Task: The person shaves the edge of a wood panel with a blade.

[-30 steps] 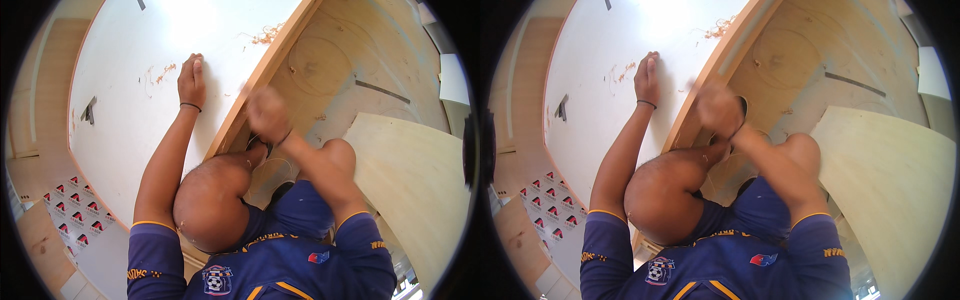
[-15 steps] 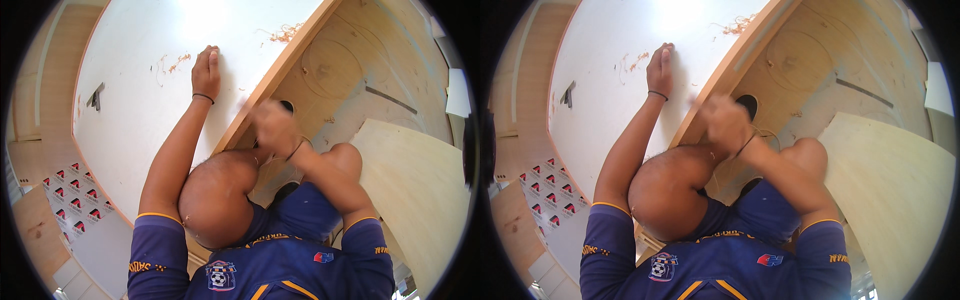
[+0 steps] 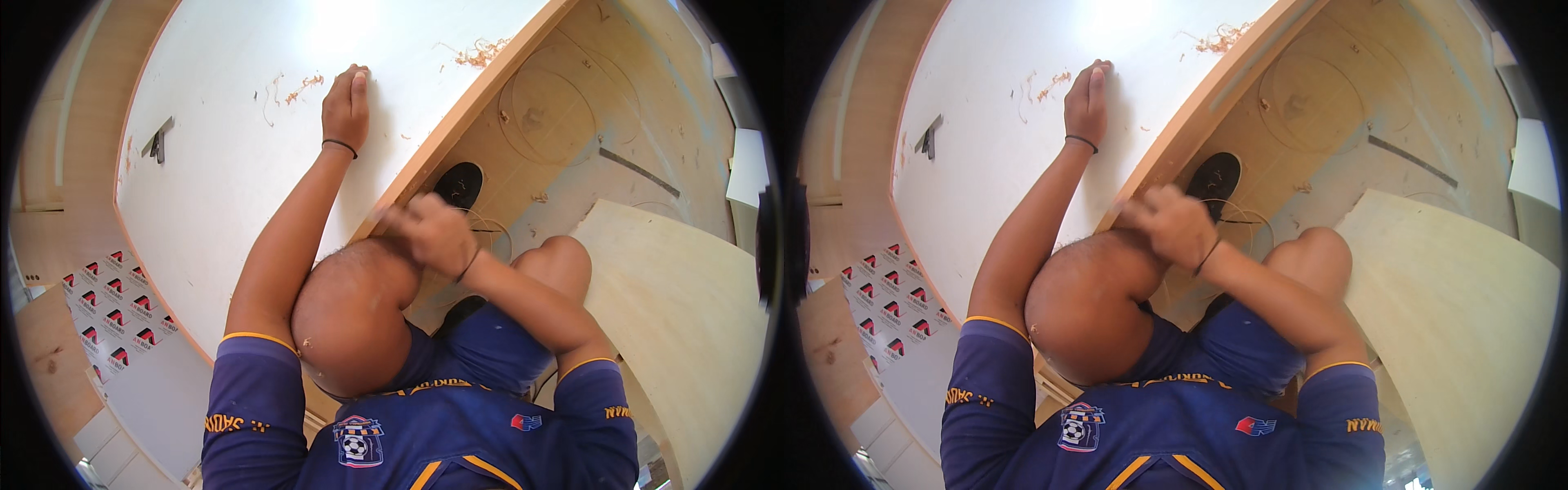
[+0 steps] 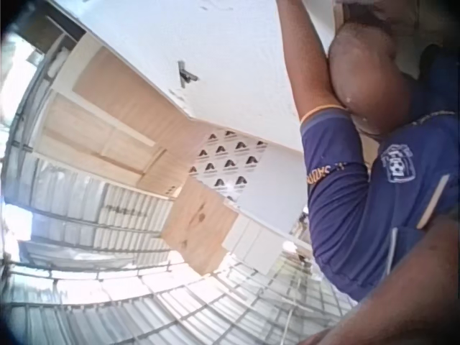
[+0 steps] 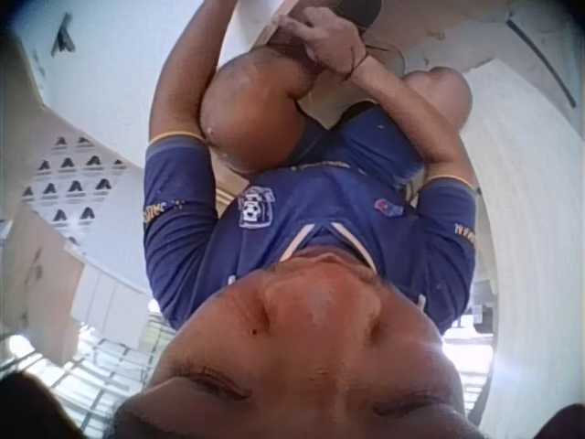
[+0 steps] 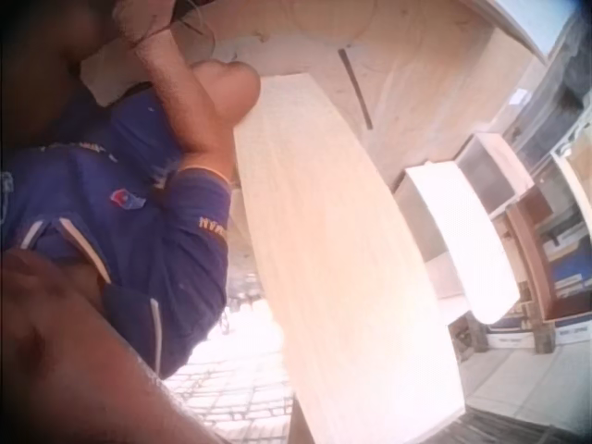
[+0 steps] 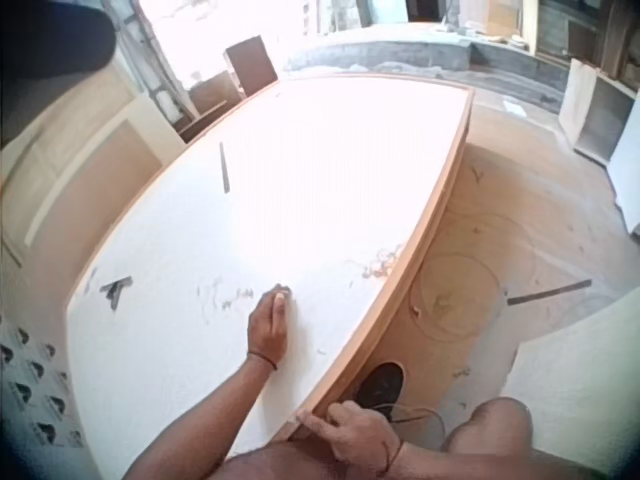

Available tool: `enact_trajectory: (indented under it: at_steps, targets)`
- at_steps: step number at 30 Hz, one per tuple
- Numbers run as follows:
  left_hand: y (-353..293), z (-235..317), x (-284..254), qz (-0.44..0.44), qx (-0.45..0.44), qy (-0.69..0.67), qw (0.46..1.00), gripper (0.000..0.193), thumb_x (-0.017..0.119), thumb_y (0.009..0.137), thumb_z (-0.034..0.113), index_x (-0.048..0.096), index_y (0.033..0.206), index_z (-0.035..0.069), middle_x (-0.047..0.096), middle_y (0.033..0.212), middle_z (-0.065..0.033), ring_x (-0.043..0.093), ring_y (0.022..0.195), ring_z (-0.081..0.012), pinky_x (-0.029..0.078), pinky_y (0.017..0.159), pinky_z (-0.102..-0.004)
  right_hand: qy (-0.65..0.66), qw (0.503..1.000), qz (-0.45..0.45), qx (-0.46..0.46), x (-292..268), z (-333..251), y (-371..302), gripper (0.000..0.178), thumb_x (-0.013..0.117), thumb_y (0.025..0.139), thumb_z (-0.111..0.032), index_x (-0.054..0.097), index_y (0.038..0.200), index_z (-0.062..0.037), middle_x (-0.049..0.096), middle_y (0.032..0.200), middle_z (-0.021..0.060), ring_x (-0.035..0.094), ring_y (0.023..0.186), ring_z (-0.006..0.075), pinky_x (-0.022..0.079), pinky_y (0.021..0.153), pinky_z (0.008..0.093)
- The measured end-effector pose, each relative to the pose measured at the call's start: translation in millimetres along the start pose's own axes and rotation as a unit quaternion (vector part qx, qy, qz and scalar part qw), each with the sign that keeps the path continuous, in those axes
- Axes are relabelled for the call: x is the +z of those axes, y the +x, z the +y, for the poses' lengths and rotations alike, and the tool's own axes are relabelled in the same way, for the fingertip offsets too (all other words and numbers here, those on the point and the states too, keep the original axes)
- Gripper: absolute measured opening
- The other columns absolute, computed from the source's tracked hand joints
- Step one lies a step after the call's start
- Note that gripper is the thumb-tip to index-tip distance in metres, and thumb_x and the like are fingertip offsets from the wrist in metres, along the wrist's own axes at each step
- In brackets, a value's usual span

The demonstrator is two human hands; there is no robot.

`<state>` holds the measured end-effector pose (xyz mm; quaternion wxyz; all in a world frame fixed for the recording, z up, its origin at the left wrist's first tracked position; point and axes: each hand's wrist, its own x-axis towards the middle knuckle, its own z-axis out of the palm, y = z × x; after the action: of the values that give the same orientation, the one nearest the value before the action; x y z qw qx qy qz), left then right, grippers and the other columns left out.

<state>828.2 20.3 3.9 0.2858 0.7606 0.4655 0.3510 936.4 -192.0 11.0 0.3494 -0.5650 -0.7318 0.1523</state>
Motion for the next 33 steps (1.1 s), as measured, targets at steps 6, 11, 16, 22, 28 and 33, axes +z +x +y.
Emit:
enact_trajectory:
  at_steps: [6,11,16,22,28,33]
  targets:
    - [-4,-10,-1,0.008,0.018,0.015,1.000,0.038,0.040,0.102,0.029,0.064,0.110,0.001,0.065,0.114,-0.0160,0.057,0.120,-0.0320,0.044,0.099,-0.0381,-0.058,0.962,0.224,0.146,-44,111,53,0.048,0.052,0.080,0.000,0.059,0.127,-0.0128,0.056,0.083,0.0141,0.056,0.076,0.0334,0.047,0.067,0.0445]
    - [2,-1,2,0.007,0.032,0.002,0.999,0.034,0.043,0.101,0.026,0.064,0.108,0.001,0.066,0.113,-0.0163,0.057,0.118,-0.0328,0.044,0.099,-0.0384,-0.061,0.966,0.219,0.126,3,74,26,0.052,0.054,0.079,0.000,0.059,0.127,-0.0194,0.053,0.079,0.0094,0.058,0.075,0.0271,0.049,0.062,0.0390]
    - [2,-10,-3,-0.002,0.059,0.005,0.998,0.030,0.048,0.099,0.024,0.062,0.111,0.000,0.064,0.116,-0.0183,0.056,0.120,-0.0341,0.043,0.100,-0.0393,0.069,0.994,0.081,0.038,27,-5,-7,0.046,0.057,0.078,0.001,0.063,0.121,-0.0151,0.053,0.077,0.0093,0.058,0.072,0.0269,0.050,0.060,0.0375]
    - [-27,7,-4,-0.080,0.097,0.081,0.989,0.048,0.065,0.089,0.031,0.054,0.123,-0.001,0.058,0.125,-0.0208,0.050,0.126,-0.0358,0.041,0.103,-0.0423,0.091,0.940,0.250,0.213,-16,42,6,0.032,0.060,0.083,0.000,0.062,0.115,-0.0057,0.056,0.079,0.0088,0.057,0.067,0.0218,0.047,0.062,0.0312]
    - [-42,52,9,-0.257,0.208,0.140,0.933,0.067,0.070,0.082,0.023,0.041,0.137,0.000,0.043,0.144,-0.0200,0.036,0.137,-0.0370,0.029,0.113,-0.0469,0.249,0.818,0.366,0.367,-34,78,6,0.026,0.060,0.084,-0.004,0.063,0.110,-0.0010,0.059,0.081,0.0097,0.059,0.069,0.0190,0.048,0.065,0.0318]
    - [-38,65,25,-0.215,0.193,0.148,0.946,0.055,0.068,0.080,0.018,0.048,0.129,0.003,0.051,0.133,-0.0177,0.049,0.124,-0.0361,0.042,0.102,-0.0422,0.273,0.793,0.409,0.360,-43,79,5,0.022,0.063,0.084,-0.005,0.063,0.105,0.0001,0.061,0.081,0.0093,0.060,0.070,0.0157,0.048,0.065,0.0294]
